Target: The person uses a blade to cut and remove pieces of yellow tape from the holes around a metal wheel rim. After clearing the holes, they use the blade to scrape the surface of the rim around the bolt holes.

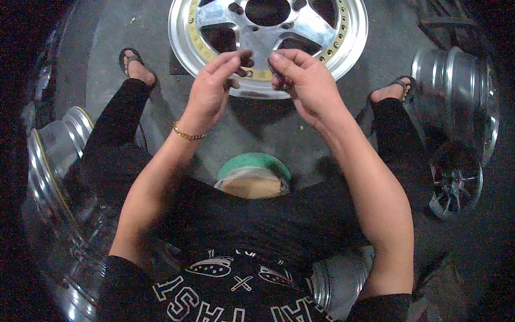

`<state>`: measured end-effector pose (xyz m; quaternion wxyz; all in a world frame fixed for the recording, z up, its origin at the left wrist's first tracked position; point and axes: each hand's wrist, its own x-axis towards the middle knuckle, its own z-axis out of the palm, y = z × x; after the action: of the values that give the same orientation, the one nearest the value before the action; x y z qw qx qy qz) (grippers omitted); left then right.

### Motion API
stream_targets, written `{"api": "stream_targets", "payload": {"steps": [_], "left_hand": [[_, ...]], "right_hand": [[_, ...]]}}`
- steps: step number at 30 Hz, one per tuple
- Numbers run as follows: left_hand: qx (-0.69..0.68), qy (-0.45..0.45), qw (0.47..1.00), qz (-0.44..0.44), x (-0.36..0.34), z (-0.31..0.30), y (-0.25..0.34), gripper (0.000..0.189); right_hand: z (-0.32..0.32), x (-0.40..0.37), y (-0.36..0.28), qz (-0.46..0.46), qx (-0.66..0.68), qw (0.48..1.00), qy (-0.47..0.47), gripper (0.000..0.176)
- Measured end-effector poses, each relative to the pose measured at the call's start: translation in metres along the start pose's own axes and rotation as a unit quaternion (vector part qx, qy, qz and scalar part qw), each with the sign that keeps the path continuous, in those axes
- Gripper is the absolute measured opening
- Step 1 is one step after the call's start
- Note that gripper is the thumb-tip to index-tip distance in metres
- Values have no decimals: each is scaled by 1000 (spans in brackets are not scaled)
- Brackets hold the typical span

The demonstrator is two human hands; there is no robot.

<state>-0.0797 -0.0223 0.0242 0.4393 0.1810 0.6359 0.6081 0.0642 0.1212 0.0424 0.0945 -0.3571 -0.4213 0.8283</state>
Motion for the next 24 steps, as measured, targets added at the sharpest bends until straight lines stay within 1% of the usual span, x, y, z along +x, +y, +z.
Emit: {"api": "stream_targets", "payload": {"steps": [1, 2, 3, 5, 7, 9, 10, 11, 12, 13, 14, 15, 16, 17, 18, 19, 20, 21, 22, 23, 24], "left_hand": [[-63, -53, 996, -14, 0, 0, -2, 32], [-97, -86, 991, -34, 1, 0, -8, 38], [-95, -88, 991, -34, 0, 2, -2, 38], [-197, -169, 966, -5, -4, 6, 7, 39], [-217, -183, 959, -23, -4, 3, 12, 36], [-223, -197, 955, -5, -4, -1, 13, 31], [-232, -203, 951, 6, -2, -3, 13, 25], [-232, -204, 951, 5, 1, -6, 13, 25], [-194, -164, 967, 7, 4, -6, 16, 22], [-156, -123, 980, 8, 5, -8, 19, 20], [8, -78, 997, 27, 7, -11, 23, 17], [8, -77, 997, 25, 8, -14, 22, 17], [225, -57, 966, 114, 10, -17, 18, 16], [429, -33, 881, 196, 12, -20, 14, 15], [451, -30, 862, 229, 12, -17, 9, 15], [451, -30, 863, 227, 10, -16, 3, 15], [492, -35, 831, 258, 7, -15, -2, 15], [532, -42, 795, 288, 4, -14, -6, 15], [539, -50, 785, 302, 4, -13, -10, 15], [537, -56, 787, 299, 5, -13, -15, 15], [524, -67, 789, 314, 5, -15, -18, 15]], "right_hand": [[2, -2, 0, 29, 74, 996, -45, 25], [6, -6, 1, 37, 75, 995, -62, 24], [9, -6, 2, 34, 77, 995, -61, 24], [12, -8, 6, 45, 156, 980, -120, 23], [15, -9, 4, 50, 165, 977, -128, 22], [17, -9, 3, 51, 161, 971, -168, 28], [18, -10, -1, 51, 163, 971, -167, 28], [19, -11, -7, 63, 90, 985, -136, 31], [21, -12, -11, 75, 17, 992, -104, 33], [14, -7, -9, 76, 18, 992, -103, 33], [0, 3, -3, 33, -146, 987, -55, 34], [-13, 10, 3, -11, -306, 952, -5, 35], [-17, 12, 7, -74, -396, 914, 40, 29], [-21, 12, 12, -72, -396, 914, 39, 29], [-19, 9, 13, -98, -448, 887, 59, 26], [-18, 8, 15, -124, -498, 855, 78, 23], [-18, 10, 21, -122, -498, 855, 77, 23], [-17, 11, 30, -210, -547, 807, 77, 20], [-18, 12, 37, -295, -588, 749, 77, 18], [-22, 12, 43, -289, -589, 751, 79, 18], [-21, 12, 45, -281, -623, 728, 54, 18]]}}
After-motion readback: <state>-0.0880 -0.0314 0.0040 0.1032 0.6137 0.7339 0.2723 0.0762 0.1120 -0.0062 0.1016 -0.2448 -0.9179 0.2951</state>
